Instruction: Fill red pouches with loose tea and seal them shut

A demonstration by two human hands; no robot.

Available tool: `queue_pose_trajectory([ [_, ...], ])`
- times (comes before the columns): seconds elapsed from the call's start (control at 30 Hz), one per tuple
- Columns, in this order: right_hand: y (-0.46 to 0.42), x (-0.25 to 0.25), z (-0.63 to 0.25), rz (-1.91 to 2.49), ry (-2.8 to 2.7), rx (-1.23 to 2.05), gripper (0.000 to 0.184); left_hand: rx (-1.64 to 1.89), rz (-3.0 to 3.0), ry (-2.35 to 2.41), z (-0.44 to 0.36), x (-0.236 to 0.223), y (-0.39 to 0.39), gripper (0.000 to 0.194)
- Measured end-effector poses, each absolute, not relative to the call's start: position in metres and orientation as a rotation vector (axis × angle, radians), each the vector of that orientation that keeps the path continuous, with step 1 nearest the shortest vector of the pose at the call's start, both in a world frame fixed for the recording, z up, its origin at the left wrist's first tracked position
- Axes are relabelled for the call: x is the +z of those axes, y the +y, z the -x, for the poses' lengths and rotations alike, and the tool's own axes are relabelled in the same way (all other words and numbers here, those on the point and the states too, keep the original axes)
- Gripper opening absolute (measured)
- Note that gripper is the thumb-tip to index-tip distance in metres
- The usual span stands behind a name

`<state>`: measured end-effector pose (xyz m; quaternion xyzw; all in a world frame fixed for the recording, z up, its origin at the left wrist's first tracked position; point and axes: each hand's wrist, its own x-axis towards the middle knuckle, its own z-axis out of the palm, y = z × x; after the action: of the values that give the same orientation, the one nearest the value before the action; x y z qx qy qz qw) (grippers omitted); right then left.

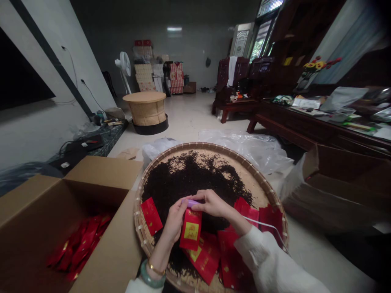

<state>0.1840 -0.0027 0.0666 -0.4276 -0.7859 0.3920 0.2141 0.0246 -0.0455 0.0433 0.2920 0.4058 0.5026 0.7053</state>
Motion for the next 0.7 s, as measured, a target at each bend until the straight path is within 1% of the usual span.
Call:
queue_pose_trajectory([
  [0.23, -0.0032, 0.0650, -0.1825, 1.189, -2.169, 1.101, 0.024, 1.116, -0.652, 0.905, -0.0232, 0.0405, -0.0449, 0.052],
  [0.7, -0.0034, 0.0643, -0.1818, 1.197, -2.164, 1.111, 0.024, 1.113, -0.660, 0.904, -0.0218, 0.0349, -0.0441, 0.052],
])
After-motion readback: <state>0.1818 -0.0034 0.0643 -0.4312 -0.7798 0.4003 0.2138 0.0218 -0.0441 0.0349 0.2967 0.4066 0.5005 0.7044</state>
